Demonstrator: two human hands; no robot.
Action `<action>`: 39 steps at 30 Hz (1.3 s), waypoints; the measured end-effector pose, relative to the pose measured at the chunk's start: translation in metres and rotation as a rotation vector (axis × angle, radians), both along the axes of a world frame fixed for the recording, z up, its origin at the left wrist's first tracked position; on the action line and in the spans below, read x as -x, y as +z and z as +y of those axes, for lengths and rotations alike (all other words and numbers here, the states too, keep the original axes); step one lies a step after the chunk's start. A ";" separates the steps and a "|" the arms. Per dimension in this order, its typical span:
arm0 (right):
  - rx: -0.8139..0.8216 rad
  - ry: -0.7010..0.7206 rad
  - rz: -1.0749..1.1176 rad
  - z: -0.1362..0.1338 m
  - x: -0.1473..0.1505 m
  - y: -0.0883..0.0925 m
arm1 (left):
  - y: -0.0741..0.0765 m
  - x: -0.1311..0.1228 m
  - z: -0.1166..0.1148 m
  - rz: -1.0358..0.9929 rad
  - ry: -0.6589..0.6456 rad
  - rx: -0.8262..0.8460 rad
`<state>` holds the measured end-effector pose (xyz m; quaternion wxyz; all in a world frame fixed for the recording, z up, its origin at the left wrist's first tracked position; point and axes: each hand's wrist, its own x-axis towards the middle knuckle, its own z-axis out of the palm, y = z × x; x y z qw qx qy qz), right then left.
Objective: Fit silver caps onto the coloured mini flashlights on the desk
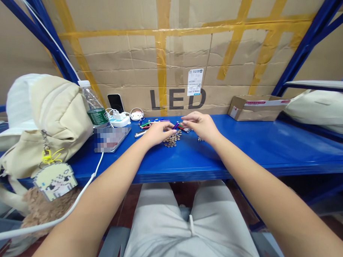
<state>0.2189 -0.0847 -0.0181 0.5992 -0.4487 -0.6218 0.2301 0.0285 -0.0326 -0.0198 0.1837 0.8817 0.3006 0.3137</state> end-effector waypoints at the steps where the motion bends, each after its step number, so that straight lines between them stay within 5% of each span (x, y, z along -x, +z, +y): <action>1: 0.037 0.037 0.053 -0.001 0.000 0.001 | 0.000 0.000 0.000 -0.003 -0.002 0.000; 8: 0.150 0.139 0.220 -0.001 -0.001 0.000 | -0.001 0.001 0.003 -0.036 -0.026 -0.013; 24: 0.390 0.343 0.199 -0.002 -0.003 -0.004 | 0.000 0.005 0.004 0.075 -0.084 -0.260; 28: 0.217 0.229 0.000 -0.005 0.001 -0.002 | 0.000 0.005 0.005 0.053 -0.077 -0.263; 34: -0.378 -0.029 -0.617 -0.015 0.004 0.003 | -0.001 0.005 0.006 0.021 -0.058 -0.263; 39: -0.494 -0.083 -0.878 -0.020 0.005 0.002 | 0.000 0.005 0.007 0.026 -0.051 -0.296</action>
